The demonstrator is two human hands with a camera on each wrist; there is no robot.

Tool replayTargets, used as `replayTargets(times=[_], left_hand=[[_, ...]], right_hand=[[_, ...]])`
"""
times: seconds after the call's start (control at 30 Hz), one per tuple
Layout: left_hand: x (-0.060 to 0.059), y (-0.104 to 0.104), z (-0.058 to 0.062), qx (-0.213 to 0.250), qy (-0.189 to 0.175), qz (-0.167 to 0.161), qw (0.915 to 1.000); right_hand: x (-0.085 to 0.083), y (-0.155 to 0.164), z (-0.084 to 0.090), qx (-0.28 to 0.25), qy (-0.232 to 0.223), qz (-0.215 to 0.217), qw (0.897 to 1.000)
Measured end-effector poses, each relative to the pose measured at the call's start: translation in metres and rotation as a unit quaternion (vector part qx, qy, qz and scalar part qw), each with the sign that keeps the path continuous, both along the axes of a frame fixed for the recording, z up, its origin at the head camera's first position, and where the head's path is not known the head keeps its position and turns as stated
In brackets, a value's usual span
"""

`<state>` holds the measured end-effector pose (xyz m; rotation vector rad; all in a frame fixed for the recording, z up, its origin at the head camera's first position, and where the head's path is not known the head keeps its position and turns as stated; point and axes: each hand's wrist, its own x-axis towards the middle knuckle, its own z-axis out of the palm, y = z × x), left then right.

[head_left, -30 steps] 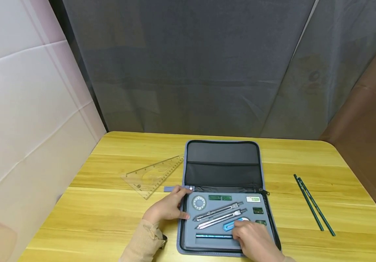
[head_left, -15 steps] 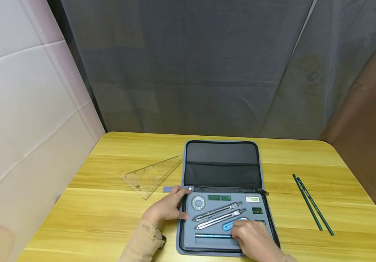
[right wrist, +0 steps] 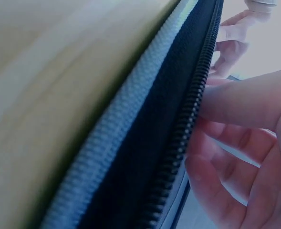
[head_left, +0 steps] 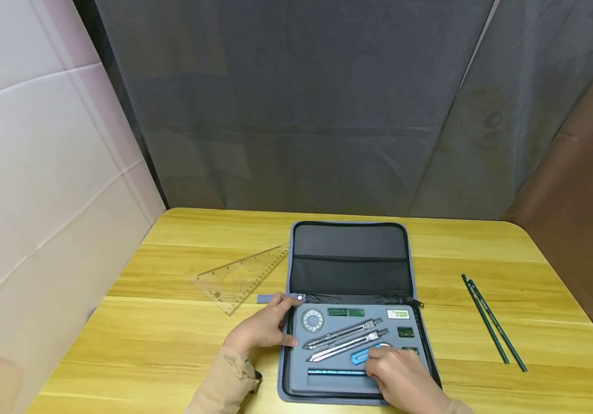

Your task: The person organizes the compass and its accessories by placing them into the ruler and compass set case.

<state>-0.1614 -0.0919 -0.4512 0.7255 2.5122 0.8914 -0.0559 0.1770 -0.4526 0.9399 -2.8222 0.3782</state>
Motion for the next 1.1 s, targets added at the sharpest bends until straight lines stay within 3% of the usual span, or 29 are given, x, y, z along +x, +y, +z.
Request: replayTargets(times=[0.2, 0.4, 0.73, 0.9, 1.1], left_hand=[[0.000, -0.001, 0.000, 0.005, -0.001, -0.002, 1.0000], [0.000, 0.000, 0.000, 0.006, -0.003, -0.003, 1.0000], [0.000, 0.000, 0.000, 0.005, -0.001, -0.002, 1.0000], [0.000, 0.000, 0.000, 0.004, -0.004, -0.001, 1.0000], [0.000, 0.000, 0.000, 0.009, -0.005, 0.000, 0.9999]], right_hand=[[-0.001, 0.000, 0.004, 0.006, -0.003, 0.001, 1.000], [-0.003, 0.006, 0.007, -0.003, 0.046, -0.002, 0.999], [-0.011, 0.033, 0.017, 0.030, 0.088, -0.091, 0.992], [-0.015, 0.051, 0.020, 0.060, 0.085, -0.141, 0.985], [-0.019, 0.071, 0.020, 0.077, 0.087, -0.172, 0.978]])
